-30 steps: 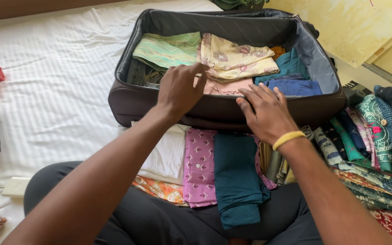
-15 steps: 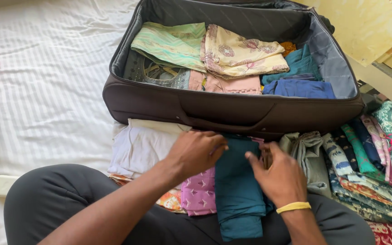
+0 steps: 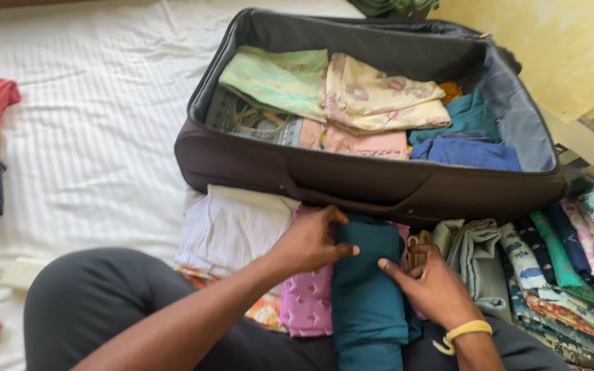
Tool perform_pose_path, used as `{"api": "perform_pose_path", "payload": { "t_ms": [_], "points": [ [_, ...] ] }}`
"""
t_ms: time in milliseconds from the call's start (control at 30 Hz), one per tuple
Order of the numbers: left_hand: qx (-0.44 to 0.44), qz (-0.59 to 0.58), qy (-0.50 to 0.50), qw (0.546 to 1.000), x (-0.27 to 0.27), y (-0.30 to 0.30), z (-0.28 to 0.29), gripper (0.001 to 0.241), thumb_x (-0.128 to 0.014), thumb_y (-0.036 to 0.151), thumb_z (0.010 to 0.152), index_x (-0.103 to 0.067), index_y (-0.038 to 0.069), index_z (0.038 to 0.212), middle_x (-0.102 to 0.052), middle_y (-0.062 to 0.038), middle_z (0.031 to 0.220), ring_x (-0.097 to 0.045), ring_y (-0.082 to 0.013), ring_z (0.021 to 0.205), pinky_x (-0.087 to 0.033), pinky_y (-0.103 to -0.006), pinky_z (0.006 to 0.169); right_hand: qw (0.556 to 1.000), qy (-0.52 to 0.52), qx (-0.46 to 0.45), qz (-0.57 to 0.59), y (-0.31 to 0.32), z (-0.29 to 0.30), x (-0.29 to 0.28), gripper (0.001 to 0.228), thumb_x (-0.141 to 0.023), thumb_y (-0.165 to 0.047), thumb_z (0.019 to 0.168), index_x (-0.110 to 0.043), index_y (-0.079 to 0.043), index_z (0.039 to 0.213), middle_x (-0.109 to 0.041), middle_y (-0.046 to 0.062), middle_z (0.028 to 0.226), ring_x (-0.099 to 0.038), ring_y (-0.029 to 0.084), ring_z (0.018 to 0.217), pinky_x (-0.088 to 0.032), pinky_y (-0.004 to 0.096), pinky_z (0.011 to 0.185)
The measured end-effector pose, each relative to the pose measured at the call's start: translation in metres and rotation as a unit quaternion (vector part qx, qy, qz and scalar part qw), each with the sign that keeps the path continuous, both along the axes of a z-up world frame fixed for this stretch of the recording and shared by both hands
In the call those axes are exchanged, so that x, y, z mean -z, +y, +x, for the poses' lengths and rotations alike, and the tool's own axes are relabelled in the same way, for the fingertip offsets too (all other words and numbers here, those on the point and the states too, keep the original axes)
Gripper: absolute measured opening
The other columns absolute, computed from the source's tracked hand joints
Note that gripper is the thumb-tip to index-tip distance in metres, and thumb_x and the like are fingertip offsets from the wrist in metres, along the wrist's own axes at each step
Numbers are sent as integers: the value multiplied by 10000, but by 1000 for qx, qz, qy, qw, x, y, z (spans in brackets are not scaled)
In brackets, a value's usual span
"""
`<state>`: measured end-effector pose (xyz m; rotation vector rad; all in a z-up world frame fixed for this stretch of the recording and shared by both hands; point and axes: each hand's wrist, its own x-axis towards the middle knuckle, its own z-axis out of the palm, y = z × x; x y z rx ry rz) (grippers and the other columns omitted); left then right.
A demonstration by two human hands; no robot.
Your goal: The person folds various garments, including shirts, pants, and patterned fabrics, and places them into an open suitcase on a bed. The person handles each item individually, folding them neatly before arranging them inside the luggage.
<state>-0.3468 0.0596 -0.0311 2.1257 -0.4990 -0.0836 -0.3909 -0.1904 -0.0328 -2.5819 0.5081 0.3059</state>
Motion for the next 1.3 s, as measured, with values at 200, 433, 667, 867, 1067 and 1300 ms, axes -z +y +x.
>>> {"api": "perform_pose_path", "payload": {
  "t_ms": [200,433,667,867,1067,1300],
  "points": [
    [34,-132,113,984,33,-8,13,674,-894,342,692,-580,27,1199,-679,-129,993,-673,-173,864,-577,-347,778,999,-22,-30,25,9,-1,-6,714,-834,-585,753,-672,0,1129,-792,155,807,-764,241,712,-599,367,689],
    [58,-237,167,955,34,-5,25,791,-904,251,640,-557,10,1309,-695,-121,1167,-664,-205,1089,-544,-328,940,967,-119,-101,203,19,-2,-7,444,-871,-276,760,-690,-42,1091,-745,104,862,-715,166,784,-589,317,712],
    [74,102,213,969,-26,54,39,1049,-918,270,546,-482,101,1484,-689,-141,1297,-660,-261,1184,-541,-365,958,950,-126,-144,246,19,-1,15,454,-852,-269,771,-696,16,1087,-748,107,929,-711,168,887,-589,312,798],
    [94,133,310,936,-36,77,35,1358,-949,380,421,-272,215,1586,-598,-207,1398,-685,-355,1173,-593,-432,936,954,16,-192,231,43,-9,12,562,-743,-457,838,-670,-11,1173,-722,92,1103,-755,133,998,-614,298,859],
    [170,183,265,931,-23,72,43,1042,-922,394,511,-548,141,1450,-714,-143,1312,-712,-294,1144,-600,-426,881,948,96,-114,281,57,-10,8,687,-704,-517,879,-530,-105,1401,-779,187,1085,-722,237,1073,-544,334,958],
    [194,156,228,942,-24,74,43,952,-917,354,549,-558,116,1398,-731,-135,1256,-727,-276,1119,-593,-381,904,910,141,-161,356,47,-7,22,868,-637,-587,834,-546,15,1453,-655,184,1369,-649,250,1318,-452,333,1107]
  ]
}}
